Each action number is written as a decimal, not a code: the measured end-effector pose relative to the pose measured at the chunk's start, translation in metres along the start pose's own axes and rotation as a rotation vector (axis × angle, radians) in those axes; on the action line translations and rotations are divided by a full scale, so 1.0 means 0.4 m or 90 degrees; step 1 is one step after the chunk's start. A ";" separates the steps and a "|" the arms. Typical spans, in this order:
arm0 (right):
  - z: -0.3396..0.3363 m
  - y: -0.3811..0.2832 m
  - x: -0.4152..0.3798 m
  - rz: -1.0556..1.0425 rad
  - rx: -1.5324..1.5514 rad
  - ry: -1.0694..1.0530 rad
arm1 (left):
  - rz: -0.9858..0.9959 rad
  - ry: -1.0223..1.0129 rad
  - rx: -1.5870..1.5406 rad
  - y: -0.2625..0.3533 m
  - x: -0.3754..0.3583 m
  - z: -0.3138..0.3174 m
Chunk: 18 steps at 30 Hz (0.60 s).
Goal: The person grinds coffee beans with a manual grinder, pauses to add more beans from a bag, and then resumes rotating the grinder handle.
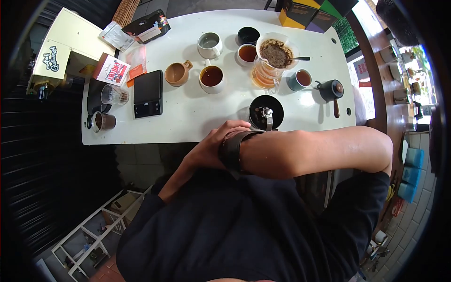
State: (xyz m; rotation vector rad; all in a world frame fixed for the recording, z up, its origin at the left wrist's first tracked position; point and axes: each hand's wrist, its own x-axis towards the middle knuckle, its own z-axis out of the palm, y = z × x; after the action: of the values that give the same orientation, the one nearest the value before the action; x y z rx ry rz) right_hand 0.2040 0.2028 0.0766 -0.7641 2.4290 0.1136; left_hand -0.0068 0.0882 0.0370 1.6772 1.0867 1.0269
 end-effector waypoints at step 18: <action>-0.305 0.086 -0.107 0.092 0.559 0.382 | 0.007 0.022 0.046 0.007 -0.002 -0.057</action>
State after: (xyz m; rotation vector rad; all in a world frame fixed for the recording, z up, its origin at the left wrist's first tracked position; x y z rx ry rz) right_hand 0.1517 0.2228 0.1983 -0.2174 2.6613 -1.1955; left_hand -0.0277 0.0920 0.0462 1.7309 1.1500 1.0384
